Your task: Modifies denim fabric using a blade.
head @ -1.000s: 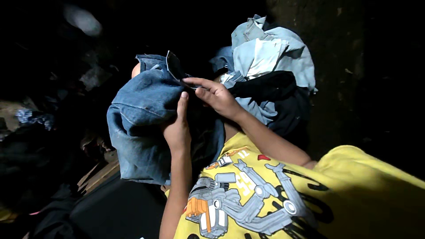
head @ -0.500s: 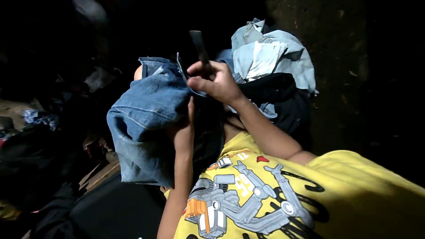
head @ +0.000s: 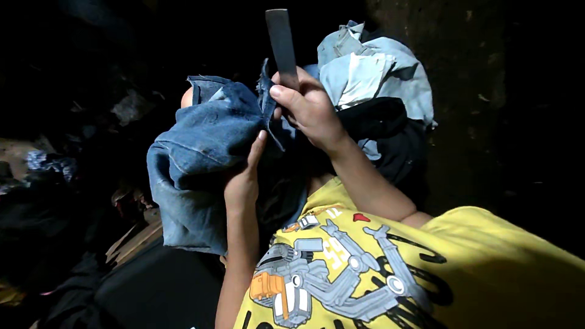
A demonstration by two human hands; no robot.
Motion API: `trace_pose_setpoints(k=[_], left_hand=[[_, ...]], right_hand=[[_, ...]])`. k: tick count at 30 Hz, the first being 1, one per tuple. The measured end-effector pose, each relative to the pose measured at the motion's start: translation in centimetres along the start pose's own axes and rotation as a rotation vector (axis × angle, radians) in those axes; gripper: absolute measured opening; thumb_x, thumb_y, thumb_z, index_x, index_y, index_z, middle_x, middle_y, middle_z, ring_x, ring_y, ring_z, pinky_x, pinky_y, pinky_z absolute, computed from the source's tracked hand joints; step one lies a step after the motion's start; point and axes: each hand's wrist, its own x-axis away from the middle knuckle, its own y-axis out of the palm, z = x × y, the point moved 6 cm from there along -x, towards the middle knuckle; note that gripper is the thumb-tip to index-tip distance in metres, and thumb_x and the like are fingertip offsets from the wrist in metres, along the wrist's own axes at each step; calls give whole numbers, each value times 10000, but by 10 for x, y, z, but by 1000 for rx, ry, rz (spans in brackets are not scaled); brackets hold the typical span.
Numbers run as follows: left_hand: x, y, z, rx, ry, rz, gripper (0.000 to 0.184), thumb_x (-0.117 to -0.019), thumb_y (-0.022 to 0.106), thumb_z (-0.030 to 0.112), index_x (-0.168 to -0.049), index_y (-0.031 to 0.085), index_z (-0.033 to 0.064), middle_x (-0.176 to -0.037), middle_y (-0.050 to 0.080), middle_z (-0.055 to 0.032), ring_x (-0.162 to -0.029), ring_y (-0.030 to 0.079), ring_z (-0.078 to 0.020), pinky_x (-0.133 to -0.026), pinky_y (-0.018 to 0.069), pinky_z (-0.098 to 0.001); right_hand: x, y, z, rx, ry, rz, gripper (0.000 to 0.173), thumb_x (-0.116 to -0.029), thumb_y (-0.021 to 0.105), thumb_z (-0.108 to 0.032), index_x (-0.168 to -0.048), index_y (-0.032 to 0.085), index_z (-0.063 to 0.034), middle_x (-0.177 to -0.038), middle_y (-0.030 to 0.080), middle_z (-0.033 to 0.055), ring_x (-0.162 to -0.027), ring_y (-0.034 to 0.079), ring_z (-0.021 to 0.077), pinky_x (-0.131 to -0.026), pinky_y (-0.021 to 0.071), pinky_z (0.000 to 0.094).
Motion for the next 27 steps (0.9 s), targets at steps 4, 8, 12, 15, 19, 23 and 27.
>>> trace_pose_setpoints(k=[4, 8, 12, 15, 19, 23, 27], left_hand=[[1, 2, -1, -75, 44, 66, 227, -901, 716, -18, -1101, 662, 75, -1007, 749, 57, -975, 709, -49, -928, 585, -256], [2, 2, -1, -130, 79, 5, 281, -887, 755, 33, -1147, 652, 58, -1047, 739, 56, -1014, 697, -47, -950, 578, -270], [4, -3, -6, -217, 93, 3, 295, -859, 762, 15, -1129, 646, 41, -1018, 731, 60, -996, 692, -35, -925, 581, -255], [3, -16, -12, -320, 75, 9, 381, -894, 787, 129, -1224, 623, 34, -1112, 713, 31, -1075, 672, -64, -972, 558, -280], [7, 5, 1, -319, 127, 37, 222, -957, 687, 67, -1172, 635, 46, -1062, 714, 90, -1039, 664, 12, -964, 552, -223], [13, 19, 3, -569, -112, -216, 457, -1110, 371, 412, -1311, 590, 64, -1083, 662, 76, -985, 622, 83, -887, 539, -173], [6, 15, -11, -291, -210, -294, 401, -1063, 472, 474, -1280, 577, 154, -1068, 685, 144, -984, 656, 44, -876, 569, -205]], right_hand=[[17, -11, -4, 180, -156, 106, 45, -992, 514, -51, -1012, 547, -28, -763, 573, -75, -626, 509, -57, -567, 440, 121], [19, -22, -4, 462, -374, 21, 551, -818, 716, -116, -1315, 578, 79, -1280, 568, 195, -756, 521, 50, -568, 406, 168], [4, -17, -6, 605, -374, -362, 486, -746, 772, -246, -1185, 719, -46, -1493, 495, 201, -1158, 643, 228, -809, 594, 392], [-3, -18, 2, 639, -308, -479, 321, -764, 807, -331, -885, 690, -58, -1337, 611, 133, -1114, 653, 196, -808, 585, 382], [3, -24, -4, 574, -308, -447, 184, -893, 717, -177, -820, 690, -10, -997, 697, 108, -853, 661, 132, -716, 549, 302], [7, -23, -22, 310, -250, -412, 148, -961, 589, -92, -873, 634, 18, -771, 631, 19, -648, 530, -32, -589, 438, 143], [7, -23, -29, 133, -170, -457, 139, -944, 576, -75, -812, 539, -55, -710, 526, -65, -619, 483, -63, -570, 411, 121]])
